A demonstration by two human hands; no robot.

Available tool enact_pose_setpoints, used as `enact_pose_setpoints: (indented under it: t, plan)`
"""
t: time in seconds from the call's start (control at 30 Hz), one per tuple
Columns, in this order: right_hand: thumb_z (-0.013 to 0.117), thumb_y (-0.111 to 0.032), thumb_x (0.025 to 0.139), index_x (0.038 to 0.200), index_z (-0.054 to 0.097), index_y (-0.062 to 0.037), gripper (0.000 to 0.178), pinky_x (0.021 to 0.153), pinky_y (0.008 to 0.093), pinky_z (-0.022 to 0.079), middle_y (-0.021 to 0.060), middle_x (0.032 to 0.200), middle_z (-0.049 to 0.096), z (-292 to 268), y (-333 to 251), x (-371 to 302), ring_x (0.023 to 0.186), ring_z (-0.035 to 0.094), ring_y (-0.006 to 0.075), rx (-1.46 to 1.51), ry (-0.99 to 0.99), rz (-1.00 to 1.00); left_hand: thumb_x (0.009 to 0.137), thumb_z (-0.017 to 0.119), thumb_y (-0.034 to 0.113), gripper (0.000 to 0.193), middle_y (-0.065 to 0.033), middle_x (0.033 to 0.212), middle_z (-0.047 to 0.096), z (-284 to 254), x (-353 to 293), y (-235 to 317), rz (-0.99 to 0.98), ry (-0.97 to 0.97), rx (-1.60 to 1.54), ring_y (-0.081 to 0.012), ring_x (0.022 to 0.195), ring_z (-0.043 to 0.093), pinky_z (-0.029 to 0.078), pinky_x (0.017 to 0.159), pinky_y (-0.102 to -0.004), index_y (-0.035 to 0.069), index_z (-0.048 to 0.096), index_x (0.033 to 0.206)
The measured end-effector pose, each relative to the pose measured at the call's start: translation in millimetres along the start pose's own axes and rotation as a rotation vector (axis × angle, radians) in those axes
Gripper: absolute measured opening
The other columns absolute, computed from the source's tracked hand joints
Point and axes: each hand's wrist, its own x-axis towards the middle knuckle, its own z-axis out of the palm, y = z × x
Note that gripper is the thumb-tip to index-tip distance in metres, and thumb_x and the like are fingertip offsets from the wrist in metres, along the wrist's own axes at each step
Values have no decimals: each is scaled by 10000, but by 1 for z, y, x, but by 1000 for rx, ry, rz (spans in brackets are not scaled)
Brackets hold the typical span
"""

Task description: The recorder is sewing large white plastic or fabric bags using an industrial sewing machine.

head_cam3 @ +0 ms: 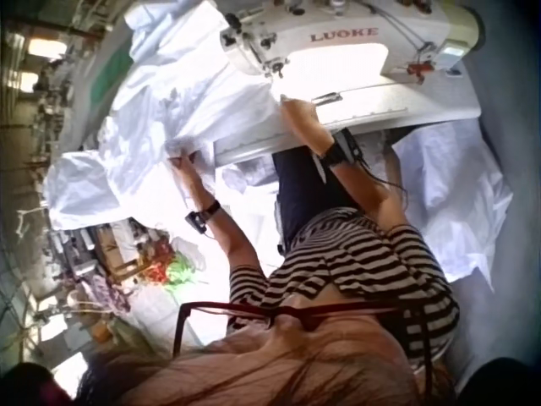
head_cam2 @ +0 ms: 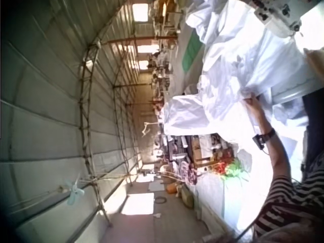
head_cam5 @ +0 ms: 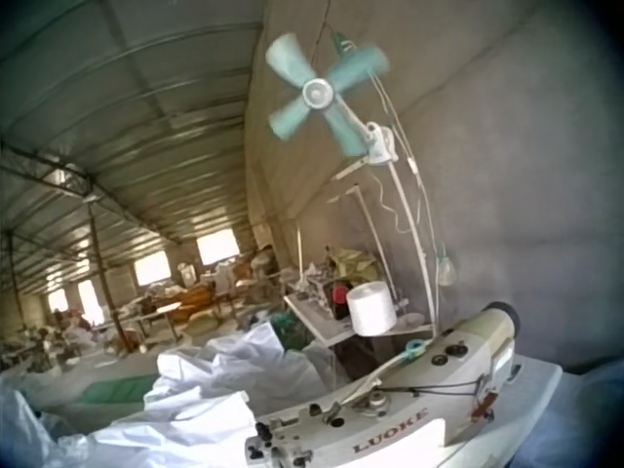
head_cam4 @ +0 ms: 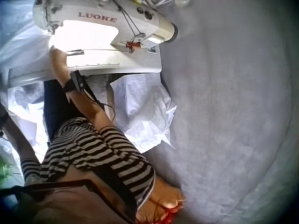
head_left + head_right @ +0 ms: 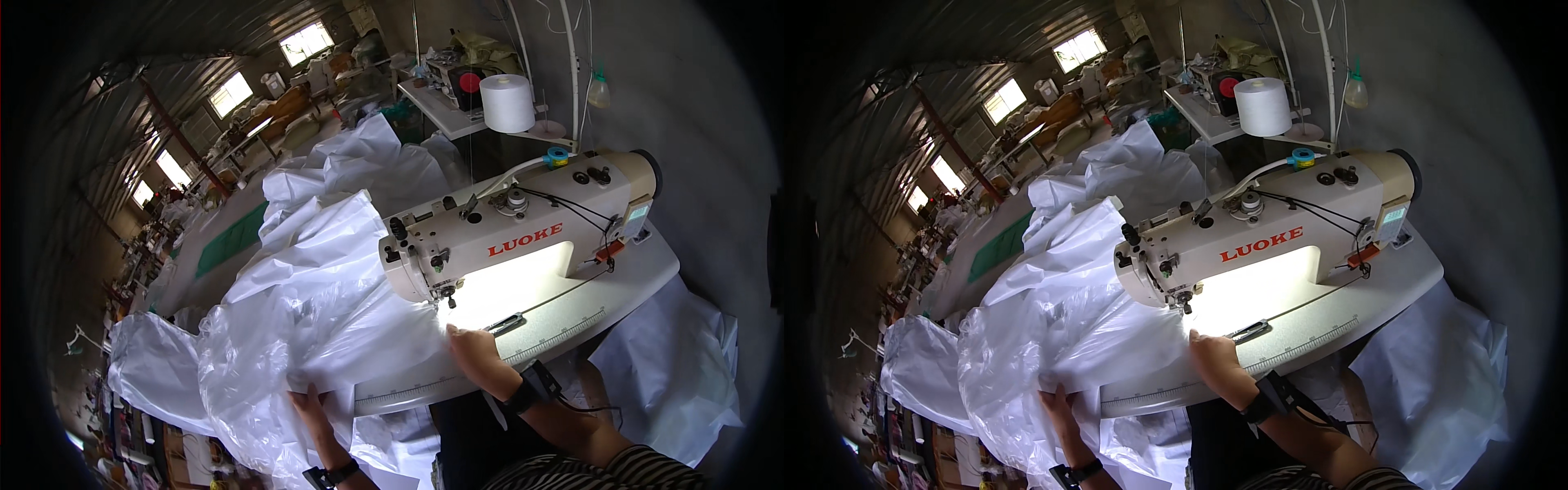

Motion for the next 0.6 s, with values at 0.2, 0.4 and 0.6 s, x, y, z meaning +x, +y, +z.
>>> enact_pose_setpoints:
  t: [0.2,0.4,0.6]
  plan:
    - [558,-166,918,1158,644,-59,276,597,365,554,103,784,713,-19,14,-13,686,710,271,253,-10,-28,936,640,128,181,-171,791,675,-2,-63,78,-3,-196,774,-258,653,685,546,578,-338,-25,618,1032]
    - [579,-209,906,1215,635,-68,344,742,411,553,136,896,717,-33,23,-9,835,706,293,325,-141,-51,790,693,36,253,-117,1040,707,128,-116,74,816,-664,549,-304,930,673,557,793,-378,35,686,1043]
    - [661,-232,875,1296,599,-103,444,760,395,558,137,981,716,-35,34,-13,864,706,289,313,-135,-162,740,669,3,424,-75,1228,671,183,-81,38,940,-760,697,-305,1122,602,531,926,-401,71,675,1159]
